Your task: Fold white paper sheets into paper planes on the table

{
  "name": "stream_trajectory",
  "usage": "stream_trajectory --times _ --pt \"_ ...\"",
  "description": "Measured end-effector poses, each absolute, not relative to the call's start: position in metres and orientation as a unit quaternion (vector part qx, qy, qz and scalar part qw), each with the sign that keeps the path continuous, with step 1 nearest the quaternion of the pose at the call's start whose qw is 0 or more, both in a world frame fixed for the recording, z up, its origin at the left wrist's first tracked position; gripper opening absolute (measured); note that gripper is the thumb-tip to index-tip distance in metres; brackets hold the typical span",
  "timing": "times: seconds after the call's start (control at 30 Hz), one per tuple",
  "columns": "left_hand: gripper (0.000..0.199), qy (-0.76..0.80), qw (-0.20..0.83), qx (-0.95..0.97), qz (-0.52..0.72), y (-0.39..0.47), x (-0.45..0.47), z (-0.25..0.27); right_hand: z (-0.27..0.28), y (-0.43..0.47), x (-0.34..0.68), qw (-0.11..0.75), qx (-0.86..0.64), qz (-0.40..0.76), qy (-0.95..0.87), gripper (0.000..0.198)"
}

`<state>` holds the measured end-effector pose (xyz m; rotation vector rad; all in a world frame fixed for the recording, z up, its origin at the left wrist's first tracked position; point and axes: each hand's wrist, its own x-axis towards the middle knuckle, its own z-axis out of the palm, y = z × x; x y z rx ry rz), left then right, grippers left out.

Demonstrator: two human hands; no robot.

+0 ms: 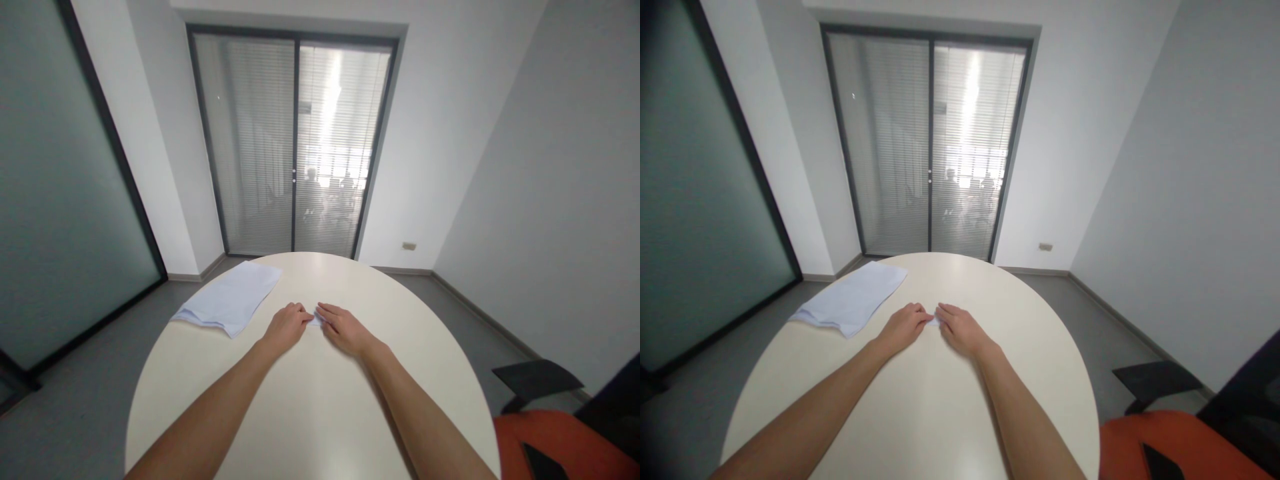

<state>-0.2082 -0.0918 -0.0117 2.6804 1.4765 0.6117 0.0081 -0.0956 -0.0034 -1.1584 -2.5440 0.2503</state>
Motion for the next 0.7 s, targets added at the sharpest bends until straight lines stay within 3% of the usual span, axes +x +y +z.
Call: stream_trajectory --times 0.27,0.7 --pt "0.028 0.465 0.010 0.859 0.212 -0.093 -0.208 -0.014 -0.011 -0.102 -0.007 0.052 -0.500 0.161 -0.849 0.074" --pt "0.023 0.464 0.008 0.862 0.204 -0.095 -0.205 -0.012 -0.007 -0.102 -0.002 0.070 -0.537 0.150 -0.827 0.060"
